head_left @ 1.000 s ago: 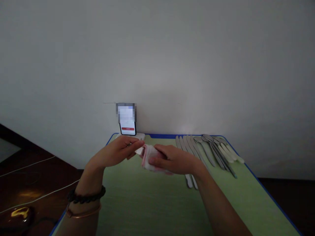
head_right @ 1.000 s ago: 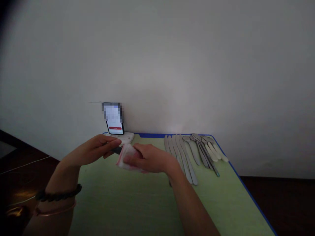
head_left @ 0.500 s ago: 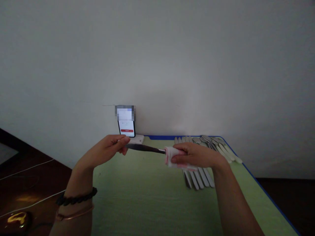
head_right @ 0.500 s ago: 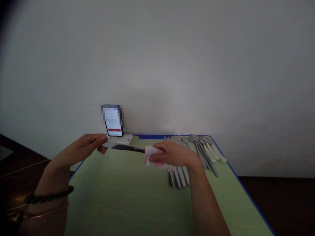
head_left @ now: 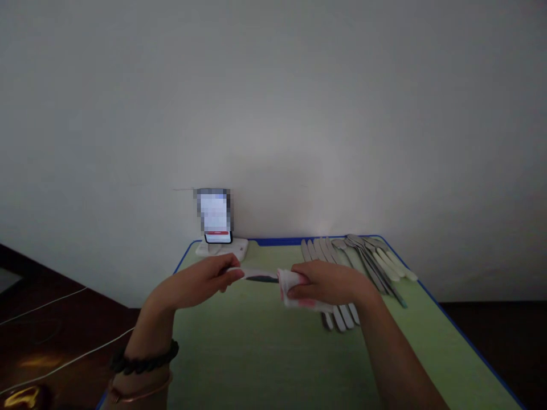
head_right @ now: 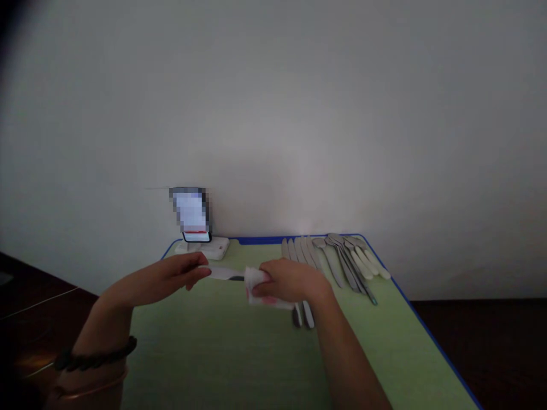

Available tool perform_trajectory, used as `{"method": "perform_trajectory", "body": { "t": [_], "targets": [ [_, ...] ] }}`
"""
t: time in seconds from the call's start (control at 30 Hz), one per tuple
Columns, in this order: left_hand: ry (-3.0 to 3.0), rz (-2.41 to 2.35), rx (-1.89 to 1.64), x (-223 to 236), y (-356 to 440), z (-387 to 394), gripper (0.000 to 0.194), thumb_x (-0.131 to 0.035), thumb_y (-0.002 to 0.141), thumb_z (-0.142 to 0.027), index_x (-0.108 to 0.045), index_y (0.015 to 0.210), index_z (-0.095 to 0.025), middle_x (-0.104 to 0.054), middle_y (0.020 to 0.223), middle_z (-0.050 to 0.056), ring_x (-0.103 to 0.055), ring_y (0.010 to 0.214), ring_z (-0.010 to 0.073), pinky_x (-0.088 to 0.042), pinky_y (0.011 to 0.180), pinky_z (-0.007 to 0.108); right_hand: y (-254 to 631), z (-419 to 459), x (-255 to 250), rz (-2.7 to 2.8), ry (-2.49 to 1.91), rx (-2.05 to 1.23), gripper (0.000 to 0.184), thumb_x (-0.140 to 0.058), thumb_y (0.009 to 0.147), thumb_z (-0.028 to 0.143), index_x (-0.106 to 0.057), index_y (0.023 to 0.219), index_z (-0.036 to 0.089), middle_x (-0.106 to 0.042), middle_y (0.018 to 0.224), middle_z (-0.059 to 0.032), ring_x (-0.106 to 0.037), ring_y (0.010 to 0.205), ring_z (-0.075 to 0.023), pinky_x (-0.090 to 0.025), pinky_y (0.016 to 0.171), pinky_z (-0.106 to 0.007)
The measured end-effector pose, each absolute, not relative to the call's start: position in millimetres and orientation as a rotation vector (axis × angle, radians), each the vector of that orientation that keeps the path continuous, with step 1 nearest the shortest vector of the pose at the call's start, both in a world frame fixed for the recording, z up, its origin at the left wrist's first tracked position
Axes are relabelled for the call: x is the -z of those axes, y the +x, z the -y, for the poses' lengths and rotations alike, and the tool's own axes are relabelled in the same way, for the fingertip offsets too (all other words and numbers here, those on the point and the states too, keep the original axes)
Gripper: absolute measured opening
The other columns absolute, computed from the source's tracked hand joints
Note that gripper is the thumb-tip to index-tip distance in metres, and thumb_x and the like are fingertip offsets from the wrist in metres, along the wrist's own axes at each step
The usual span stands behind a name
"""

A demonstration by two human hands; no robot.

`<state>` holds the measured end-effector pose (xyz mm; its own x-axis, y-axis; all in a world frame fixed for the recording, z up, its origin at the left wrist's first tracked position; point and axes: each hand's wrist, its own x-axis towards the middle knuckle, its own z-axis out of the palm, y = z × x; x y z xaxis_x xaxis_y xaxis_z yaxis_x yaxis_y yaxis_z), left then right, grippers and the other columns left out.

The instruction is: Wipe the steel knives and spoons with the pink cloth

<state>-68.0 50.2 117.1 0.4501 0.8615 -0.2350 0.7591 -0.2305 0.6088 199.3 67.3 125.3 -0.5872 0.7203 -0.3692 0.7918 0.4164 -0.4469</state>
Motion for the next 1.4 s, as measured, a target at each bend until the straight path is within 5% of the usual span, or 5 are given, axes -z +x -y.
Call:
{"method": "perform_trajectory", "body": {
  "t": [0.4,0.97,1.4],
  "targets": [
    [2.073,-1.469,-0.288,-121,-49,-52,0.037,-0.032,0.093,-0.044,-0.053,0.074,-0.021,-0.057,0.071,0.000,-0.054,0.071,0.0183,-0.037,0.065,0.029,162,-64,-113,-2.717,1.368,0.739,0.045,-0.044,0.088,0.055,-0.059,0.106,0.016,-0.068,0.096,-0.0137,-0.063,0.084,-0.0280,-0.039,0.064,-0.031],
    [2.149,-1.367,-0.395,-130,-25,-44,0.037,-0.031,0.095,-0.045,-0.045,0.071,-0.021,-0.048,0.064,-0.003,-0.046,0.061,0.0148,-0.032,0.058,0.028,182,-69,-121,-2.779,1.265,1.074,0.031,-0.057,0.083,0.046,-0.059,0.095,0.018,-0.066,0.086,-0.0058,-0.058,0.072,-0.0180,-0.036,0.060,-0.025],
    [2.103,-1.432,-0.787,-137,-21,-39,0.035,-0.039,0.092,-0.042,-0.045,0.065,-0.020,-0.043,0.056,-0.005,-0.039,0.054,0.0115,-0.028,0.051,0.025,194,-75,-122,-2.828,1.118,1.362,0.031,-0.053,0.087,0.041,-0.060,0.107,0.018,-0.068,0.095,-0.0048,-0.058,0.078,-0.0174,-0.042,0.068,-0.025]
  ]
}}
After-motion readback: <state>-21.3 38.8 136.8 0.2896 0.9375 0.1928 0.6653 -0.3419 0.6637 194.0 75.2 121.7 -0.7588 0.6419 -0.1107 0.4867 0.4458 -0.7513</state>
